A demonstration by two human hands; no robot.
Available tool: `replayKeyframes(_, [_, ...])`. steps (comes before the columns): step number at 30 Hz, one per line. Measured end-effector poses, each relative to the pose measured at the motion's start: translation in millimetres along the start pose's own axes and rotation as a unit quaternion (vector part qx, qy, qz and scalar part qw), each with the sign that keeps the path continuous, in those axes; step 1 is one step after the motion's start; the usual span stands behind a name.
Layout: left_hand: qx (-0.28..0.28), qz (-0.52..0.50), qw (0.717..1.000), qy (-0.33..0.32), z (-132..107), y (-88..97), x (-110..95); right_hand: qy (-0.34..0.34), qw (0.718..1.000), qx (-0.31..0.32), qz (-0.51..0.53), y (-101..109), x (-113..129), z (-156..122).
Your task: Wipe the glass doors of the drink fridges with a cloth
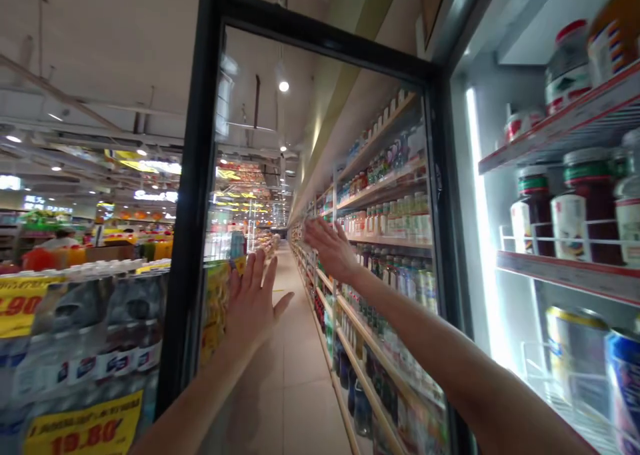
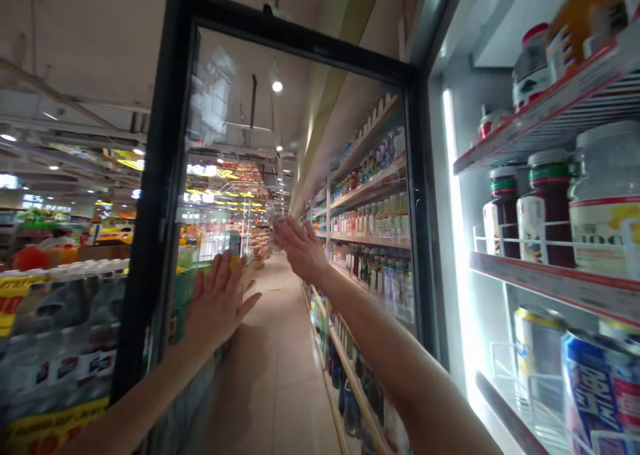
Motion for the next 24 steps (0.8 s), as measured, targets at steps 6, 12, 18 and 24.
replayKeyframes(6, [0.017, 0.003, 1.0, -0.004, 0, 3.8, 5, -0.233, 0.968, -0.088, 0.029, 35, -71, -3])
replayKeyframes(12, [0.025, -0.003, 0.999, -0.023, -3, 3.5, 11, 0.09, 0.996, 0.022, -0.008, -17, 42, -57])
replayKeyframes(18, [0.018, 0.02, 0.999, -0.042, -9, -4.0, 14, 0.058, 0.998, -0.004, -0.02, -10, 26, -73])
replayKeyframes(24, [0.023, 0.025, 0.998, -0.056, -9, -1.8, 12, 0.034, 0.997, -0.071, -0.019, -5, 50, -94])
Point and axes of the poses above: each hand's wrist, its own z-axis towards the middle knuckle, its own y-axis out of the back of the hand, x = y × z, the point moved 9 cm from there along z, towards the middle knuckle, and after that the axes turned 11 degrees about x, right-handed, at the moved point
